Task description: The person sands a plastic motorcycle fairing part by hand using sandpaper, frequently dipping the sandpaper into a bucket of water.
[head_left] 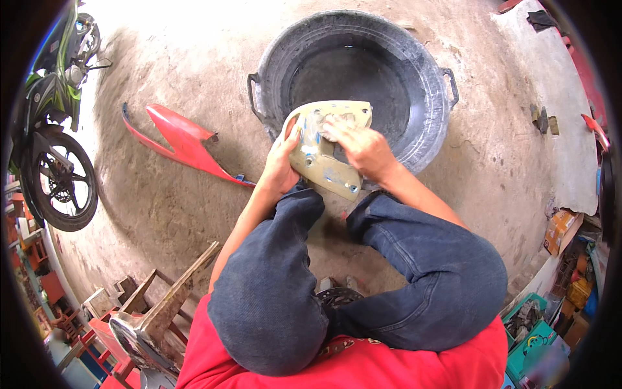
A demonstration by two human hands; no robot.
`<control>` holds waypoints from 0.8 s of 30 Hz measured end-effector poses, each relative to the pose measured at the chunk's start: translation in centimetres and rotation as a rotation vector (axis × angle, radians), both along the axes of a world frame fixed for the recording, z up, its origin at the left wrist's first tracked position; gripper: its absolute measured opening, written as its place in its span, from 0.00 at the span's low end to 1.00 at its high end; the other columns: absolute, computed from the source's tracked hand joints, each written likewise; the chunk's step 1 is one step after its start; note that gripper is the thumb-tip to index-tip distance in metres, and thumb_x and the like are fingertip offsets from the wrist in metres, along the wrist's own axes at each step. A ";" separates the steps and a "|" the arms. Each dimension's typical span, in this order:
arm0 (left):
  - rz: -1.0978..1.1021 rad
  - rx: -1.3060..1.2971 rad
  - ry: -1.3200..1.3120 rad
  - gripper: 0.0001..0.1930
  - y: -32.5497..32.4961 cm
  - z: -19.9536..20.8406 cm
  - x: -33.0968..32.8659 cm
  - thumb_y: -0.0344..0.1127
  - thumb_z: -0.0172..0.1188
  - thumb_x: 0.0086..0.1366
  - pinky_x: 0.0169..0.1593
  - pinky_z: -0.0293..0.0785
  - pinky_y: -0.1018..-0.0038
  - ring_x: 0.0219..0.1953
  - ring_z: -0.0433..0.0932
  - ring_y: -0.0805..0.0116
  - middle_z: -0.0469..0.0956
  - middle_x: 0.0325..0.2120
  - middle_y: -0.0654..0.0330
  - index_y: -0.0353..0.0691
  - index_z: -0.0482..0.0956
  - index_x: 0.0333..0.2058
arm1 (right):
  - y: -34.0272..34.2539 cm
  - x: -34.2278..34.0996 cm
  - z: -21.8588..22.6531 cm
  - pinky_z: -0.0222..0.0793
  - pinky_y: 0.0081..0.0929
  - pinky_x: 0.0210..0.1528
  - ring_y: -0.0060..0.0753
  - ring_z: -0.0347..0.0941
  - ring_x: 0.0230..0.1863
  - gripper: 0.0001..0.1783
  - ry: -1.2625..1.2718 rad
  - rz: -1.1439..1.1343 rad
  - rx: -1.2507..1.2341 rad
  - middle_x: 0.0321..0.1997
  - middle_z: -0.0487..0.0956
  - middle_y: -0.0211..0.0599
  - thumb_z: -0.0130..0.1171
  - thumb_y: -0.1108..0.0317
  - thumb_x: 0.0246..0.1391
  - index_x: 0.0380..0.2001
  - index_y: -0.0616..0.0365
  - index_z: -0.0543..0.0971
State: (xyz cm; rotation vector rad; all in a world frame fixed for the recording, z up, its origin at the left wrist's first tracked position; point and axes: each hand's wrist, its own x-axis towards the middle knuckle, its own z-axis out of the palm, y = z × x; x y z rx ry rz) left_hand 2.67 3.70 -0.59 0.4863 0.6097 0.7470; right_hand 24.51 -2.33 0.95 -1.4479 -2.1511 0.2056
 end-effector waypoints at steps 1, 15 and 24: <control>-0.004 0.001 -0.002 0.32 0.0 -0.1 0.2 0.39 0.56 0.76 0.74 0.60 0.63 0.72 0.64 0.61 0.65 0.71 0.55 0.35 0.59 0.73 | 0.4 0.9 0.0 0.77 0.38 0.64 0.43 0.78 0.64 0.25 -0.002 -0.004 0.001 0.62 0.81 0.45 0.57 0.79 0.58 0.60 0.60 0.80; 0.008 0.023 -0.009 0.32 0.1 -0.2 0.3 0.38 0.56 0.76 0.73 0.62 0.62 0.71 0.66 0.61 0.66 0.70 0.54 0.36 0.58 0.73 | 0.9 1.4 -0.9 0.77 0.37 0.63 0.43 0.81 0.59 0.23 -0.016 -0.092 0.028 0.58 0.84 0.47 0.57 0.77 0.58 0.57 0.59 0.81; 0.009 0.055 -0.014 0.32 0.2 -0.1 0.4 0.39 0.55 0.76 0.74 0.60 0.62 0.72 0.64 0.60 0.66 0.70 0.54 0.36 0.58 0.73 | 1.6 0.3 -0.2 0.80 0.37 0.59 0.41 0.81 0.59 0.22 -0.027 -0.084 -0.012 0.59 0.83 0.46 0.56 0.74 0.60 0.57 0.53 0.82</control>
